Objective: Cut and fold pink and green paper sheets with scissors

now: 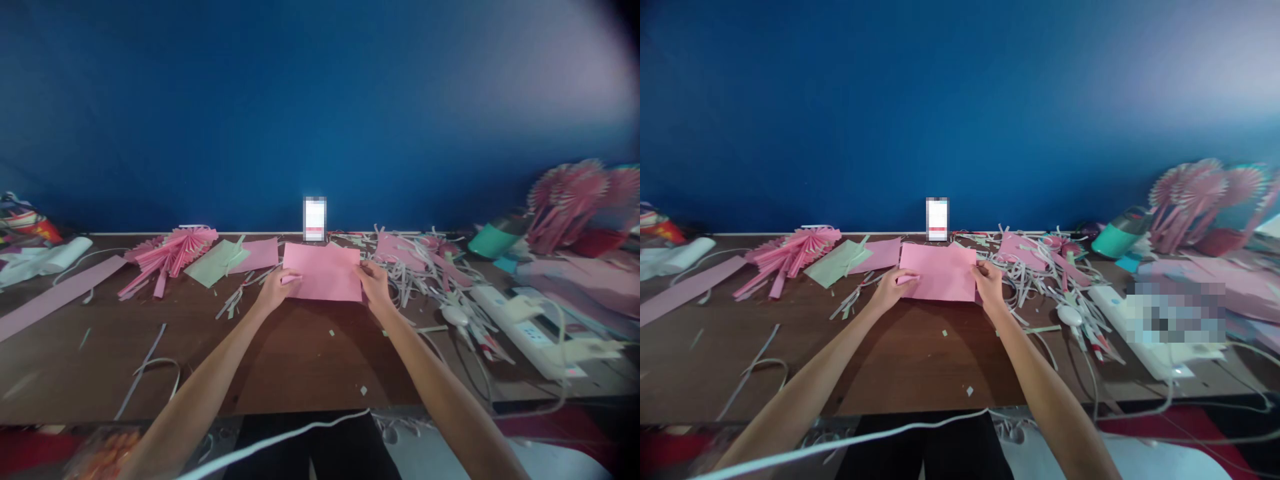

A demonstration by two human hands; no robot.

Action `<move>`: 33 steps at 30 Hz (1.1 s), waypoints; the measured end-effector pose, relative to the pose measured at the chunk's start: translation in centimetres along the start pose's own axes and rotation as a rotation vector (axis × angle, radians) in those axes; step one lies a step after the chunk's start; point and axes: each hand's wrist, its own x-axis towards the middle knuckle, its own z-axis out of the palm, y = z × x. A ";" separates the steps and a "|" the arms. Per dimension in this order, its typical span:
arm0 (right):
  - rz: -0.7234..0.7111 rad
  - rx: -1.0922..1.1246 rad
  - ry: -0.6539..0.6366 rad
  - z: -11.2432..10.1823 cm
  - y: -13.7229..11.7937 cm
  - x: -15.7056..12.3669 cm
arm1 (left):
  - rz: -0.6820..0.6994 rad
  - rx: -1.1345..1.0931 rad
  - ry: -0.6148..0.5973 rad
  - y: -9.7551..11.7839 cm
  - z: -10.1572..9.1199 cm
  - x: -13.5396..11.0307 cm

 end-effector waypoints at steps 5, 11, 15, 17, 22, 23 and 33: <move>-0.014 -0.044 -0.027 0.0 -0.1 -0.1 | -0.039 0.044 0.016 -0.3 0.3 -0.2; -0.001 -0.055 0.032 -0.4 0.3 0.1 | -0.017 0.051 0.033 -0.9 0.1 0.0; -0.005 -0.052 0.042 -0.5 0.4 0.2 | -0.030 0.034 0.129 -1.3 0.0 0.0; 0.016 -0.034 0.037 -0.5 0.4 0.2 | 0.007 0.101 0.109 -1.2 0.2 0.0; 0.048 0.009 -0.013 -0.2 0.5 0.1 | 0.093 0.349 -0.050 -0.9 1.0 -0.3; 0.044 0.006 -0.023 -0.2 0.5 0.1 | 0.092 0.376 -0.052 -0.9 1.1 -0.3; -0.031 -0.098 0.021 -0.6 0.8 0.4 | 0.108 0.385 0.005 -1.3 1.3 -0.1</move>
